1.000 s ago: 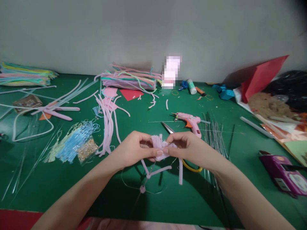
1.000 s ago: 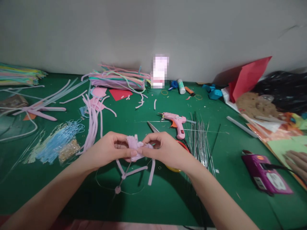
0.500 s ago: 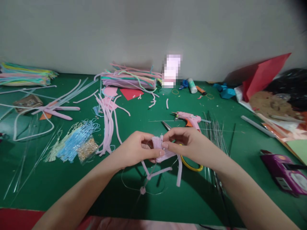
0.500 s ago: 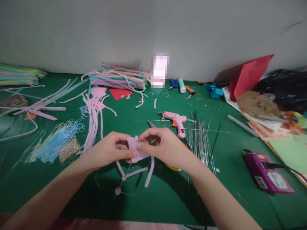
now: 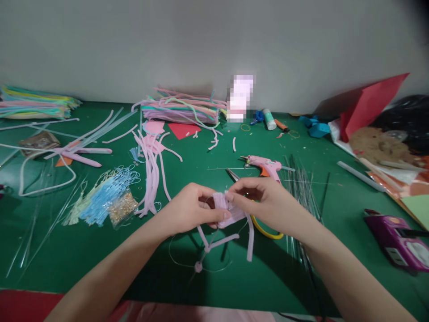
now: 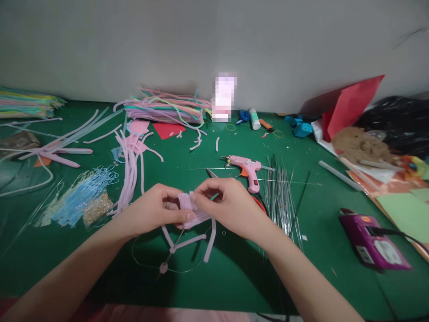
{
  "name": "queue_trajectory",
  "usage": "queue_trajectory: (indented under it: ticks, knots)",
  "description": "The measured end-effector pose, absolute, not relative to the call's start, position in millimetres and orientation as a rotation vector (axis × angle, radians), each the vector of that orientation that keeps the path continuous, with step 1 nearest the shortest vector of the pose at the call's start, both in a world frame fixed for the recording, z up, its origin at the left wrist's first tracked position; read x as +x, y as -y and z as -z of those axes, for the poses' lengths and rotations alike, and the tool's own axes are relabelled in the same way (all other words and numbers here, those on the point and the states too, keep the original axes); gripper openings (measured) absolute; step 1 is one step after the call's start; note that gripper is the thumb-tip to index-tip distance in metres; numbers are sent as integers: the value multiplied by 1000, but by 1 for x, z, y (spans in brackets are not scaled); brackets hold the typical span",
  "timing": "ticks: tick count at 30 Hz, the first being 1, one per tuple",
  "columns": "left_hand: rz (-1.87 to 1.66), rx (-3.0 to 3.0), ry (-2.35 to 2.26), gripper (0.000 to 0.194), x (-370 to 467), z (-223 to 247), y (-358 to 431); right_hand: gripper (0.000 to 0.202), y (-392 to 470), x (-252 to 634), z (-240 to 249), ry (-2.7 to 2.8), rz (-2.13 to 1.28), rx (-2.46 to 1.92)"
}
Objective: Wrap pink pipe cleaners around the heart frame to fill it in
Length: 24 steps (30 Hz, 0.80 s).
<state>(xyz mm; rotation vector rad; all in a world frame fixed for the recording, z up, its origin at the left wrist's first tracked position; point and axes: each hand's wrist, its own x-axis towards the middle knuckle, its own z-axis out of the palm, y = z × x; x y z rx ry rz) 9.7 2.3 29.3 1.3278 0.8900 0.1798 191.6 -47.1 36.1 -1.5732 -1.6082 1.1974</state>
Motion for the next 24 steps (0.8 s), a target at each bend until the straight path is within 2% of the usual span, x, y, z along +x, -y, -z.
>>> queue_trajectory:
  ticks: [10, 14, 24]
  knots:
    - [-161, 1297, -842, 12, 8, -27, -2, 22, 45, 191, -34, 1565, -1199, -1564]
    - [-204, 1223, -815, 20, 8, -26, -2, 25, 44, 192, -34, 1488, -1266, -1560]
    - [-155, 1263, -853, 21, 10, -27, -2, 23, 45, 191, -34, 1437, -1338, -1599]
